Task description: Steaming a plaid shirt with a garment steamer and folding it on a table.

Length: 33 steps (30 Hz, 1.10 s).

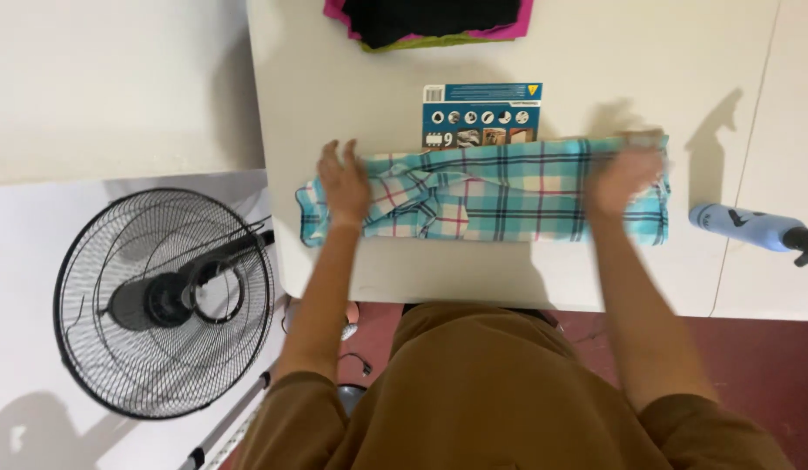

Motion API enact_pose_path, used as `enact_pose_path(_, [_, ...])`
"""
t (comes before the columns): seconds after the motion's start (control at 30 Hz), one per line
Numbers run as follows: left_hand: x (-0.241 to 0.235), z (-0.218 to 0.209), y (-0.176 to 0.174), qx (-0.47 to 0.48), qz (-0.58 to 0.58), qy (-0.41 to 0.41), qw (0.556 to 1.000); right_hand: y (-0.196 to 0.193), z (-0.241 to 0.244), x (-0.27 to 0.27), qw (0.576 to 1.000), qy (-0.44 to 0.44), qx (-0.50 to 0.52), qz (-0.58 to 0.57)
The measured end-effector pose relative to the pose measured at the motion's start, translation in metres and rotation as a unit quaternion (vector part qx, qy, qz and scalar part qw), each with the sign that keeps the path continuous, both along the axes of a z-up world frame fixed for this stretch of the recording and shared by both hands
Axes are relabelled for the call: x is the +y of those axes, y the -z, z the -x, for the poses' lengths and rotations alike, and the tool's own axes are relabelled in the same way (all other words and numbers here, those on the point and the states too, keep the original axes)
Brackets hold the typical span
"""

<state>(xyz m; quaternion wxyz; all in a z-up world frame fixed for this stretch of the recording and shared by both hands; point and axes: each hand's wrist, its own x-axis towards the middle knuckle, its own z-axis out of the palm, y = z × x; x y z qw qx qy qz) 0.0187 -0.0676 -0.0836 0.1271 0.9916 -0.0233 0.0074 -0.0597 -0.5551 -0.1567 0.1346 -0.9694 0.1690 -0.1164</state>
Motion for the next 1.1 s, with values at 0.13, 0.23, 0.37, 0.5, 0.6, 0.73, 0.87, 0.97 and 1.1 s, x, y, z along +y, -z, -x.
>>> enact_pose_path(0.13, [-0.069, 0.023, 0.008, -0.006, 0.053, -0.040, 0.998, -0.029, -0.016, 0.119, 0.976, -0.143, 0.011, -0.164])
enact_pose_path(0.23, [-0.093, 0.036, 0.020, 0.061, 0.014, -0.141, 0.988, -0.040, -0.020, 0.182, 0.969, -0.235, 0.009, -0.076])
enact_pose_path(0.37, [-0.095, 0.043, 0.033, 0.155, -0.047, -0.164, 0.973, -0.037, -0.014, 0.203, 0.965, -0.199, 0.098, -0.138])
enact_pose_path(0.5, [-0.093, 0.040, 0.033, 0.167, -0.051, -0.151, 0.973, -0.039, -0.011, 0.191, 0.959, -0.218, 0.121, -0.132])
enact_pose_path(0.6, [-0.092, 0.039, 0.028, 0.179, -0.058, -0.152, 0.970, -0.037, -0.005, 0.172, 0.964, -0.203, 0.122, -0.119])
enact_pose_path(0.73, [-0.091, 0.033, 0.016, 0.208, -0.071, -0.144, 0.965, -0.041, -0.001, 0.119, 0.976, -0.107, 0.134, -0.136])
enact_pose_path(0.87, [-0.091, 0.028, 0.001, 0.246, -0.090, -0.154, 0.953, -0.031, 0.008, 0.047, 0.980, -0.042, 0.180, -0.074])
enact_pose_path(0.97, [-0.090, 0.030, 0.003, 0.260, -0.094, -0.148, 0.949, -0.042, 0.019, 0.007, 0.982, -0.033, 0.160, -0.097])
enact_pose_path(1.1, [-0.091, 0.026, 0.003, 0.271, -0.091, -0.147, 0.947, -0.037, 0.031, -0.017, 0.987, -0.031, 0.134, -0.081])
